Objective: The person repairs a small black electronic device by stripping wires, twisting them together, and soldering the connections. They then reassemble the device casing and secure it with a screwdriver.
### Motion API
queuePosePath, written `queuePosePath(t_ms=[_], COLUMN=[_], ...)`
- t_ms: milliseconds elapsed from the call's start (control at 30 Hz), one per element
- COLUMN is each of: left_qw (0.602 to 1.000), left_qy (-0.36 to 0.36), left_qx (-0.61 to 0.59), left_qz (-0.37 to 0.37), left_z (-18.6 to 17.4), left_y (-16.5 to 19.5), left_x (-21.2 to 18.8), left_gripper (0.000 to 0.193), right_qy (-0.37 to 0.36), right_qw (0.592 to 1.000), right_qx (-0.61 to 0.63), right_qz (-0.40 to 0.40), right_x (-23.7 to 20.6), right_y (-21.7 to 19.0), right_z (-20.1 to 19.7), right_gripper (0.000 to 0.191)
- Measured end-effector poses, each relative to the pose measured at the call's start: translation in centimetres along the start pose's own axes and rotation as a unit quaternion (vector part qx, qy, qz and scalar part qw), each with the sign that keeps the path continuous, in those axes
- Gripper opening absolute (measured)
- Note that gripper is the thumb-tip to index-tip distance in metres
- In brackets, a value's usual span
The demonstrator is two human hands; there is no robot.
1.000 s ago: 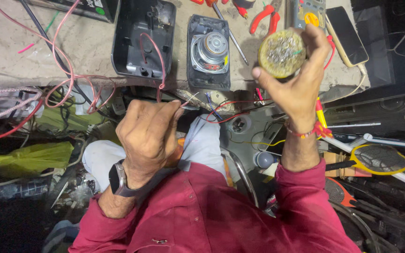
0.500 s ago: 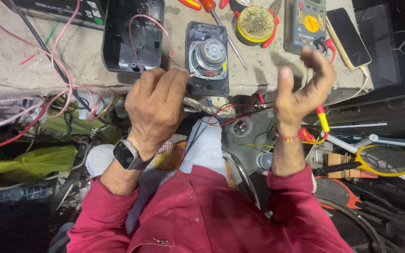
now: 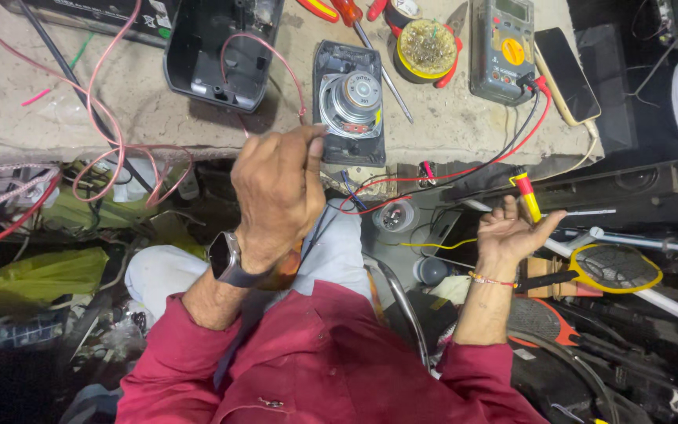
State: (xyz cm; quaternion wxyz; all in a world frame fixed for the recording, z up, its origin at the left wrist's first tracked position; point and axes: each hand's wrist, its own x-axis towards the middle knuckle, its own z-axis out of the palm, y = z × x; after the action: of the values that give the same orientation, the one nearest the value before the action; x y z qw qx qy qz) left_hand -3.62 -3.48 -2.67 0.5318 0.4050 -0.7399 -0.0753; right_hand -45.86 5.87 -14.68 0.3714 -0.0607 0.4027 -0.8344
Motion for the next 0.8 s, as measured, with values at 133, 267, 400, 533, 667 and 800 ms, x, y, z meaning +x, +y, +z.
queuePosePath(t_ms=[133, 267, 400, 533, 667, 800], left_qw=[0.996, 0.985, 0.983, 0.994, 0.994, 0.995], left_qy=[0.010, -0.067, -0.084, -0.042, -0.062, -0.070], left_qx=[-0.084, -0.154, -0.158, -0.099, -0.088, -0.071], left_qz=[0.008, -0.049, -0.049, 0.005, 0.005, 0.007], left_z=[0.4, 0.4, -0.9, -1.3, -0.4, 0.3], left_y=[0.9, 0.7, -0.3, -0.6, -0.6, -0.9], left_x=[-0.2, 0.4, 1.5, 2.4, 2.4, 2.3], left_gripper=[0.009, 0.010, 0.010, 0.009, 0.010, 0.007], right_qy=[-0.096, -0.043, 0.093, 0.105, 0.024, -0.142], right_qw=[0.995, 0.998, 0.986, 0.978, 0.988, 0.973], right_qx=[-0.030, -0.049, -0.034, 0.016, 0.037, 0.009], right_qz=[0.019, -0.022, -0.131, -0.182, -0.151, -0.183], right_x=[1.1, 1.6, 0.4, -3.2, -5.6, -6.3], right_y=[-0.7, -1.2, -3.5, -5.5, -5.8, -5.1], right_z=[1.1, 0.4, -3.3, -7.4, -8.0, -4.8], right_gripper=[0.045, 0.041, 0.046, 0.039, 0.034, 0.040])
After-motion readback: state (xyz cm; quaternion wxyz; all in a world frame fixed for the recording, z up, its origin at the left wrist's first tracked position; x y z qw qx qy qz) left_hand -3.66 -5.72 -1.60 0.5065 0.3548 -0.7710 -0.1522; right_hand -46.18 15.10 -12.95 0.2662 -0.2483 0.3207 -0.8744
